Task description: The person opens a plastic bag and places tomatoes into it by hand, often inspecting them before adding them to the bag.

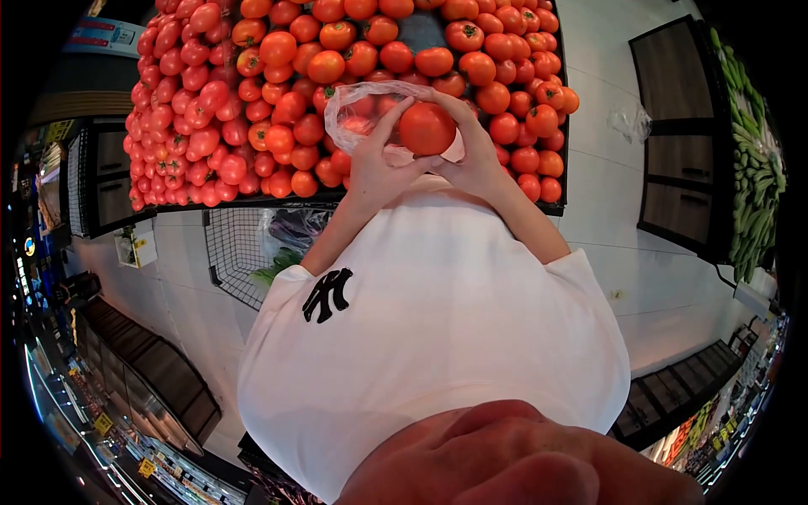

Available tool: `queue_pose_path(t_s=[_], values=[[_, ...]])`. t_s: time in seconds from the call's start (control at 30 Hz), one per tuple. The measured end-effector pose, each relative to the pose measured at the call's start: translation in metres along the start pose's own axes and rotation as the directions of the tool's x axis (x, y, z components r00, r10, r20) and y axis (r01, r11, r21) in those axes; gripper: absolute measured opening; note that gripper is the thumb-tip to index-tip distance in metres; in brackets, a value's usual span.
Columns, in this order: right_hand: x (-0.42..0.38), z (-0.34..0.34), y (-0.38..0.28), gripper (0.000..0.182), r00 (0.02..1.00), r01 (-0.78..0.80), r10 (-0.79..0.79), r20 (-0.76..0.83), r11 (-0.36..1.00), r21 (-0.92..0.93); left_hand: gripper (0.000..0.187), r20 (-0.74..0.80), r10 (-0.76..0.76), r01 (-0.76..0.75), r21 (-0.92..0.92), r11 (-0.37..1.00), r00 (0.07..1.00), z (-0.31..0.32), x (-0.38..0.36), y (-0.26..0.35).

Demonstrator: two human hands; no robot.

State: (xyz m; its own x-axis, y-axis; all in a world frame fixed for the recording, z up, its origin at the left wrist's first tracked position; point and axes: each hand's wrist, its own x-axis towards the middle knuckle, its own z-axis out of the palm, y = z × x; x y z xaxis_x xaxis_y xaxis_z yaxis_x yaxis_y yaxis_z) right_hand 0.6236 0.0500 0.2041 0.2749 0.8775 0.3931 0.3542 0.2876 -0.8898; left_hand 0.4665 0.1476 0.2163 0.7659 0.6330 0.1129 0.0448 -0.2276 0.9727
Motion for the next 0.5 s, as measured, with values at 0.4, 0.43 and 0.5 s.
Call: queue_pose_path(t_s=[0.4, 0.43, 0.5], values=[[-0.004, -0.003, 0.001, 0.086, 0.998, -0.056, 0.054, 0.020, 0.992, 0.117, 0.070, -0.105, -0.107, 0.083, -0.208, 0.975, 0.989, 0.003, -0.008, -0.008], [-0.004, -0.003, 0.000, 0.080, 0.996, -0.084, 0.082, 0.020, 0.973, 0.213, 0.063, -0.110, -0.145, 0.113, -0.258, 0.959, 0.983, 0.003, -0.009, -0.007], [-0.003, -0.003, -0.003, 0.070, 0.990, -0.136, 0.137, 0.027, 0.908, 0.397, 0.045, -0.165, -0.085, 0.065, -0.124, 0.990, 0.983, -0.001, -0.007, -0.011]])
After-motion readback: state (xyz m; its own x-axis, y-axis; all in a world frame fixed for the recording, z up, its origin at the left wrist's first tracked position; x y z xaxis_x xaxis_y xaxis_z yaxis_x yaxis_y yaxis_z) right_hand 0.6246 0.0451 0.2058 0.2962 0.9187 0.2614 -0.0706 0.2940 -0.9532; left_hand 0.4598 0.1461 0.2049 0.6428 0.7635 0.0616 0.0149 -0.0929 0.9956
